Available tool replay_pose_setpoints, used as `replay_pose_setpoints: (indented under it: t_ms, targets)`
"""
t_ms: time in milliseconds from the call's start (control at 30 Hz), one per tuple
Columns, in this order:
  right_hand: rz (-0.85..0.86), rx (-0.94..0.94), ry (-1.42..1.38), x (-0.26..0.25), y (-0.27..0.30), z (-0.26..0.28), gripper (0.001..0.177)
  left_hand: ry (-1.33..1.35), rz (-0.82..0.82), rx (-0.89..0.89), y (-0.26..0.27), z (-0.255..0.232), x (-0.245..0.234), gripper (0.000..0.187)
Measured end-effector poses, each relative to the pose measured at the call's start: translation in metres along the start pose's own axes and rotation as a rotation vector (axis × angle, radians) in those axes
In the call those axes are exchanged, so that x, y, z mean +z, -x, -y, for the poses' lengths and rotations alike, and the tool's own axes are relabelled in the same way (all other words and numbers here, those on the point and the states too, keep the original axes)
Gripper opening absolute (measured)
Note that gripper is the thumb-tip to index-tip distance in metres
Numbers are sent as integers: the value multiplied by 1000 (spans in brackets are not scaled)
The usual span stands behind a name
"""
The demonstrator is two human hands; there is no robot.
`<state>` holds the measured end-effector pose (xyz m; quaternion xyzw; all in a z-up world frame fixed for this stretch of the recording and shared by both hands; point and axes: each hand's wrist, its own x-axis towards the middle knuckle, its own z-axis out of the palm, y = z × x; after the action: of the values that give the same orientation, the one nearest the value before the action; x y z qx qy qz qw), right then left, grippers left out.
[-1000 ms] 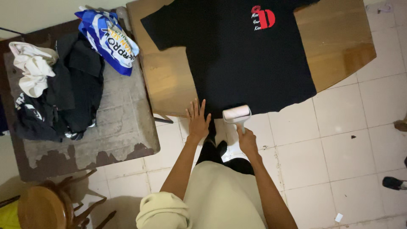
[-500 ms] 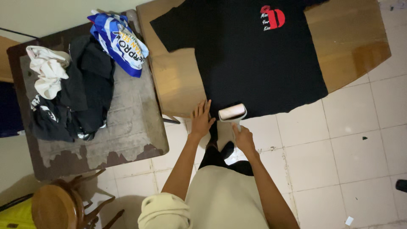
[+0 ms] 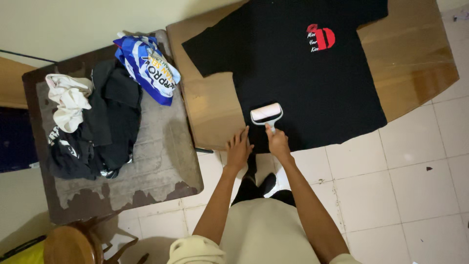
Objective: The person cleans a black t-shirt with a lint roller, folds the shirt on a table, and then places it inside a wooden wardrobe.
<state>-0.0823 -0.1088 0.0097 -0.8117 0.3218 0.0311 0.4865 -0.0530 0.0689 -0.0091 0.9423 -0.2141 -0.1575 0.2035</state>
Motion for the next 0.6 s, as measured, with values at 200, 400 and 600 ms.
replay_pose_setpoints:
  t_ms: [200, 400, 600]
  targets:
    - [42, 193, 51, -5, 42, -21, 66, -19, 27, -13, 1, 2, 9, 85]
    - [62, 168, 113, -20, 98, -47, 67, 69, -11, -18, 0, 9, 22, 89]
    - [61, 183, 58, -30, 125, -38, 66, 57, -54, 17, 2, 11, 28, 91]
